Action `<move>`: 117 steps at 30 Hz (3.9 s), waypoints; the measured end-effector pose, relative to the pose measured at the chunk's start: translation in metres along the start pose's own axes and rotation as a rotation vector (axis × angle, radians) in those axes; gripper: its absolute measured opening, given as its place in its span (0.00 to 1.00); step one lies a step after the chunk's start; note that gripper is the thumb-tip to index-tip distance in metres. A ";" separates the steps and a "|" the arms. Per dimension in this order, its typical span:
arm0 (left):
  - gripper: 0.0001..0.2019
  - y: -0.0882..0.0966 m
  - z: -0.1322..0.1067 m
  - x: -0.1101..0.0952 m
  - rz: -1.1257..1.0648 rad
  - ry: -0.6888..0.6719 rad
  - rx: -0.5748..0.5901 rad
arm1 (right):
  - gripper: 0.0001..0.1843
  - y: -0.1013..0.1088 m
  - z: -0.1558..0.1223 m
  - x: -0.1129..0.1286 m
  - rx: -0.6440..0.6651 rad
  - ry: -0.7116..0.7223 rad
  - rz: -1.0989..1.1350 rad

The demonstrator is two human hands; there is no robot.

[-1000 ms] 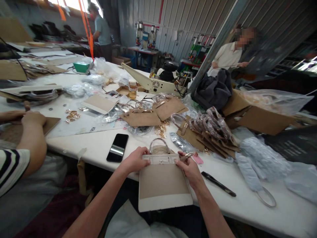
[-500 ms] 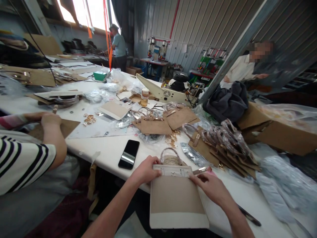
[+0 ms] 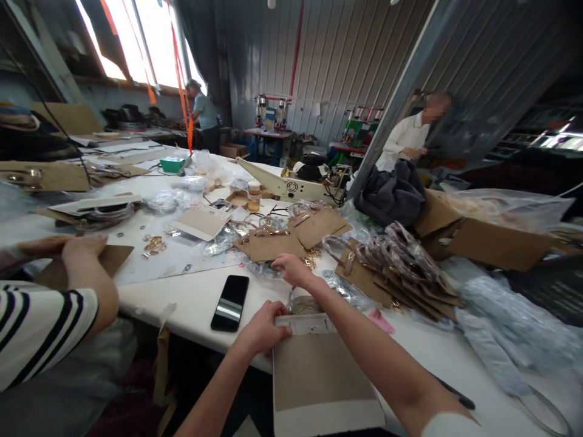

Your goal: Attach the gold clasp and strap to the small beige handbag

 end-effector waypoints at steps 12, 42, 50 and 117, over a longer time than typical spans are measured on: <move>0.17 -0.002 0.002 0.004 -0.006 0.029 0.012 | 0.12 -0.026 0.019 -0.013 0.080 -0.093 -0.212; 0.20 -0.002 -0.004 0.011 -0.078 0.051 -0.037 | 0.13 -0.035 0.017 -0.031 0.075 -0.043 0.350; 0.21 -0.004 -0.006 0.014 -0.100 0.062 -0.037 | 0.15 -0.038 0.017 -0.036 0.089 -0.086 0.418; 0.28 -0.004 0.008 0.006 -0.001 -0.010 0.046 | 0.07 0.057 -0.231 -0.171 -0.380 -0.387 0.044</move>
Point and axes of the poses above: each hand's wrist, its own z-axis towards the middle knuckle, its own y-axis out of the back of the hand, x = y × z, the point moved 9 cm from there along z, towards the middle knuckle, and after that the axes turned 14 degrees about -y, right-handed, at the moved point
